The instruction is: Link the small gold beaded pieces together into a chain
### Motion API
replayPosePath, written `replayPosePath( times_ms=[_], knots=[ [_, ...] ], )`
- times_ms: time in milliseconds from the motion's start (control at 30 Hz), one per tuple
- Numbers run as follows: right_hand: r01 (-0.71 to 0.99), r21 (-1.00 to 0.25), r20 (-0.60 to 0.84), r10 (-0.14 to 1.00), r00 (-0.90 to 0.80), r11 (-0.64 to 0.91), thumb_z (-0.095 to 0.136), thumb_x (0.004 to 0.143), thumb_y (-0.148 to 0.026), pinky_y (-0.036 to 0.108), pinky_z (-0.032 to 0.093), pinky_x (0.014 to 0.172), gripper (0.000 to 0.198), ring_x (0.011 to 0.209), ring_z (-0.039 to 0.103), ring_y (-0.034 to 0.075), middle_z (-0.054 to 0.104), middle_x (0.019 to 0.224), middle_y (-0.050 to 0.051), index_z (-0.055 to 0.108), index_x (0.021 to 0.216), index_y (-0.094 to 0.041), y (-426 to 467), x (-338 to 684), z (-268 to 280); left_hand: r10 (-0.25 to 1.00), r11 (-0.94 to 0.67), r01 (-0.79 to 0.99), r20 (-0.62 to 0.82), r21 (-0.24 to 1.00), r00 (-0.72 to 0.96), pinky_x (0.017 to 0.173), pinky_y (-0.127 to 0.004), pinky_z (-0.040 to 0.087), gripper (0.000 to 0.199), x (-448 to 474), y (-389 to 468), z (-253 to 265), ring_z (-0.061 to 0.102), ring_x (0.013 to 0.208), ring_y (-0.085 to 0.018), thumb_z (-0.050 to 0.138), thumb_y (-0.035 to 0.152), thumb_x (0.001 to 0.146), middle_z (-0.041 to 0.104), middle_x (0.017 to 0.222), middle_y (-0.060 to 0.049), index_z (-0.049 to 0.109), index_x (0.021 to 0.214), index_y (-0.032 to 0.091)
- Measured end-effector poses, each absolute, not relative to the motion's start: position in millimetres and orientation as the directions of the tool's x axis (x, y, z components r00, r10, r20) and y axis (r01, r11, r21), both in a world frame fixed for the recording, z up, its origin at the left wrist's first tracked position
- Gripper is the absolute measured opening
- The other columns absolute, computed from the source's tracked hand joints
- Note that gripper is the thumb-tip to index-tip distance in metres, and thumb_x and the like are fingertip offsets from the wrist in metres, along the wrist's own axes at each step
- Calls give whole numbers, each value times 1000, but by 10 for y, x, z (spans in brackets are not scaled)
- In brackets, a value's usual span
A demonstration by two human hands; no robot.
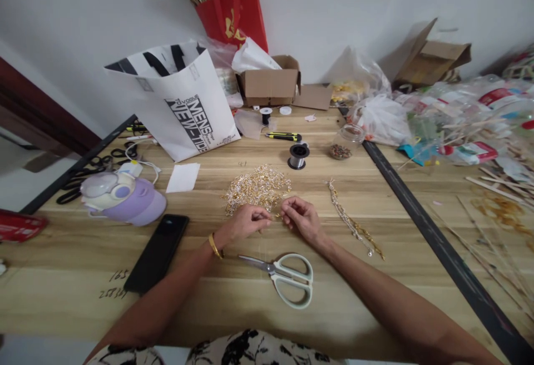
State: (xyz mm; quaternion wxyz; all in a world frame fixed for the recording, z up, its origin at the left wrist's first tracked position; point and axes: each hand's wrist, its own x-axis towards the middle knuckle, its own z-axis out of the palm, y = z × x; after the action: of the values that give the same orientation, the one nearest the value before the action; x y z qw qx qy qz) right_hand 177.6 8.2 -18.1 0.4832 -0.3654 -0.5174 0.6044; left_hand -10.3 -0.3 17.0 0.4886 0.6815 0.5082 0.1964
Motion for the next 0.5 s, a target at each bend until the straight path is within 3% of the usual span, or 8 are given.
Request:
replayPosePath(
  times_ms=[300, 400, 500],
  knots=[
    [-38, -994, 107, 945, -308, 100, 57, 83, -43, 19, 34, 42, 27, 43, 42, 8, 49, 54, -5, 53, 80, -17, 34, 1778, -221, 870, 58, 545, -310, 837, 384, 48, -19, 39, 26, -270, -74, 317, 49, 49, -8, 57, 29, 75, 57, 58, 0, 67, 87, 9],
    [134, -947, 210, 880, -426, 291, 51, 88, -36, 21, 36, 47, 22, 51, 46, 10, 51, 58, -2, 55, 78, -16, 0, 1781, -222, 875, 57, 586, -323, 808, 361, 51, -19, 39, 23, -386, -158, 323, 49, 52, -9, 54, 26, 76, 59, 61, 0, 67, 85, 10],
    [254, -809, 343, 777, -528, 530, 48, 91, -27, 24, 42, 58, 18, 62, 53, 13, 59, 69, 3, 58, 80, -17, -39, 1781, -239, 890, 1, 632, -288, 775, 353, 59, -21, 41, 19, -481, -235, 304, 55, 62, -12, 54, 26, 76, 64, 69, -2, 66, 83, 12]
  ],
)
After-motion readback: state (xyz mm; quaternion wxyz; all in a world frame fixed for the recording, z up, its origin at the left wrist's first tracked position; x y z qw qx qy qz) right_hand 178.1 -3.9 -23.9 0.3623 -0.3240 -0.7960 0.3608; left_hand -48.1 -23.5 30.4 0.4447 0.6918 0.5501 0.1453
